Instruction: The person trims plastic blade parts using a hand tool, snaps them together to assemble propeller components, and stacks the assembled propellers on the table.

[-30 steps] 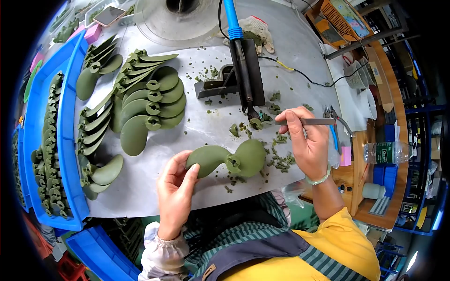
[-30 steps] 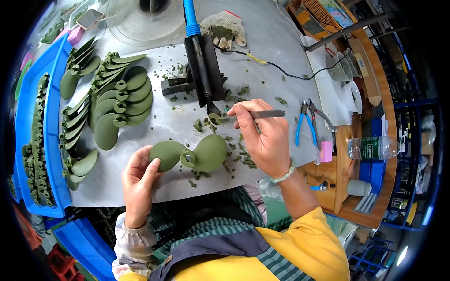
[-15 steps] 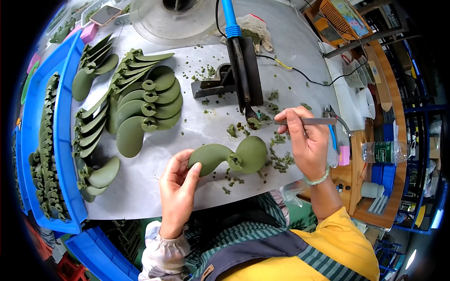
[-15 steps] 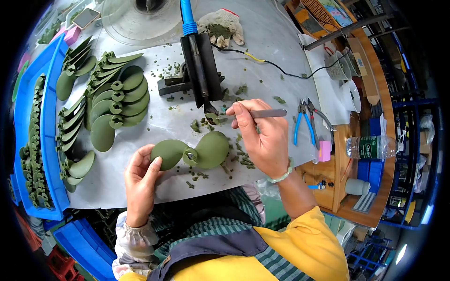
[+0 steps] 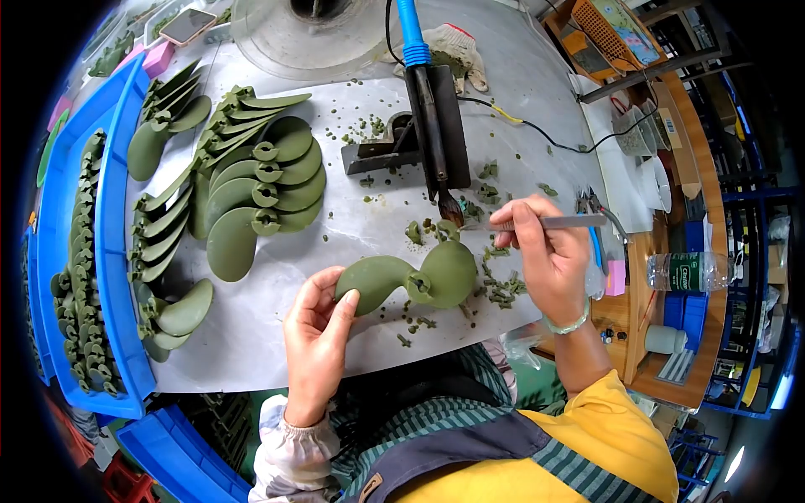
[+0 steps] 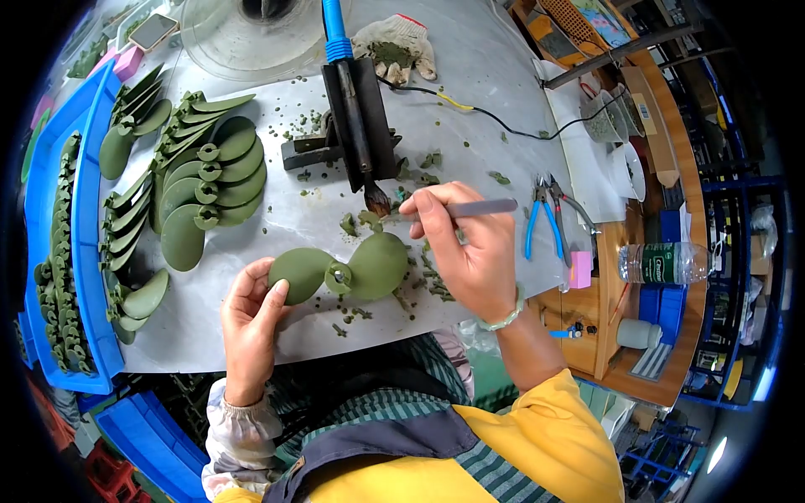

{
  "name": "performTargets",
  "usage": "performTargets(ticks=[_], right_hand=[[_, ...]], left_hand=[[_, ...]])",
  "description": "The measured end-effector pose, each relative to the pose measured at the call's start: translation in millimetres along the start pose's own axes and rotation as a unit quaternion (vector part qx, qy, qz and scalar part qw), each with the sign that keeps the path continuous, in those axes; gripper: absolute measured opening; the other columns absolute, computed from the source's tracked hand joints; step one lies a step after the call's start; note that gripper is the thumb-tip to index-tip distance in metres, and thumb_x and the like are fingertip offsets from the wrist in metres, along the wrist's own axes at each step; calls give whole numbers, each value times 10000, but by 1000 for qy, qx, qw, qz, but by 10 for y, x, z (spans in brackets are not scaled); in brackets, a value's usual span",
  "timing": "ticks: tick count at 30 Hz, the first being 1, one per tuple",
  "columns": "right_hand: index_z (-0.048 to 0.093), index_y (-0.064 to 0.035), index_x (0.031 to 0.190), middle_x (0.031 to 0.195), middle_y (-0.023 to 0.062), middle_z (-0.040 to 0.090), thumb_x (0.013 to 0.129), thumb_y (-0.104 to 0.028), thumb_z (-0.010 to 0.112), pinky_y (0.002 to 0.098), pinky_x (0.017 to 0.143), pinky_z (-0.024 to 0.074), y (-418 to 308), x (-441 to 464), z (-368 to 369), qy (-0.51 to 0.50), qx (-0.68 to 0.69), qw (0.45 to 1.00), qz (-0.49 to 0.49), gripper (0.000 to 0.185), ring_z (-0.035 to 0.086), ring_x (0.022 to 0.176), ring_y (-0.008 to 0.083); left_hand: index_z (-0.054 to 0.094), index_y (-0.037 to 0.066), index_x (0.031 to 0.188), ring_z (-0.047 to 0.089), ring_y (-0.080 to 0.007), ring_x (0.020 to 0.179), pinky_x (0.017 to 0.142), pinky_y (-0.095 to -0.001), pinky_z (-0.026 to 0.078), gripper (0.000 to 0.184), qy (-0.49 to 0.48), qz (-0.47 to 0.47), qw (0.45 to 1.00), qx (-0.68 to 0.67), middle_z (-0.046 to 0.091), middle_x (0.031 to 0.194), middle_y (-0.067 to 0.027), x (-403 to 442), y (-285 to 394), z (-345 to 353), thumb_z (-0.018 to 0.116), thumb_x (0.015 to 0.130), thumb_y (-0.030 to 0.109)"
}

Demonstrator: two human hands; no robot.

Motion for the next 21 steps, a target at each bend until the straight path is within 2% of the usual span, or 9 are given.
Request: performTargets(ticks=[2, 3, 7, 10, 21], right_hand=[[690, 18, 917, 813, 83, 690, 1015, -81, 586, 265, 612, 484, -72, -54, 7, -17, 26, 999, -10, 174, 655, 652, 128], [688, 12, 907, 771, 74, 685, 1001, -63, 589, 283, 622, 480, -137, -80, 22, -14, 48, 998, 24, 156, 641, 652, 134], [701, 10, 898, 711, 60, 674, 973, -43, 617, 313, 606, 464, -280, -168, 47, -40, 33, 998, -47, 125, 590, 621, 162], [709, 8, 900, 714, 64, 667, 964, -41, 633, 312, 594, 455, -369, -181, 87, -58, 20, 993, -99, 111, 573, 615, 180], [713, -4, 901, 710, 63, 655, 941, -31, 668, 310, 577, 446, -394, -190, 137, -79, 3, 989, -124, 66, 554, 604, 198]], left_hand=[[540, -63, 1294, 648, -125, 1047, 898, -261, 539, 310, 2, -2, 1000, -1, 674, 1192, -99, -2, -3, -6, 603, 998, 4], [540, -64, 1295, 648, -125, 1046, 899, -261, 539, 311, 3, -2, 1000, 0, 674, 1192, -99, -1, 0, -6, 602, 998, 4], [539, -64, 1297, 647, -124, 1049, 900, -260, 539, 315, 4, 0, 1000, -1, 674, 1192, -97, 4, -3, -8, 602, 996, 0], [539, -63, 1299, 647, -124, 1053, 901, -259, 539, 317, 7, 4, 1000, 0, 674, 1192, -96, 1, -2, -5, 604, 994, -3], [543, -63, 1298, 647, -128, 1063, 915, -260, 532, 319, 9, 3, 1000, -2, 676, 1192, -99, 2, -3, -9, 609, 991, -8]])
Point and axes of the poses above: each hand's wrist, its own x-axis towards the middle knuckle, its own z-axis out of the palm, y = z × x, the point moved 7 cm from there along x, towards the middle knuckle
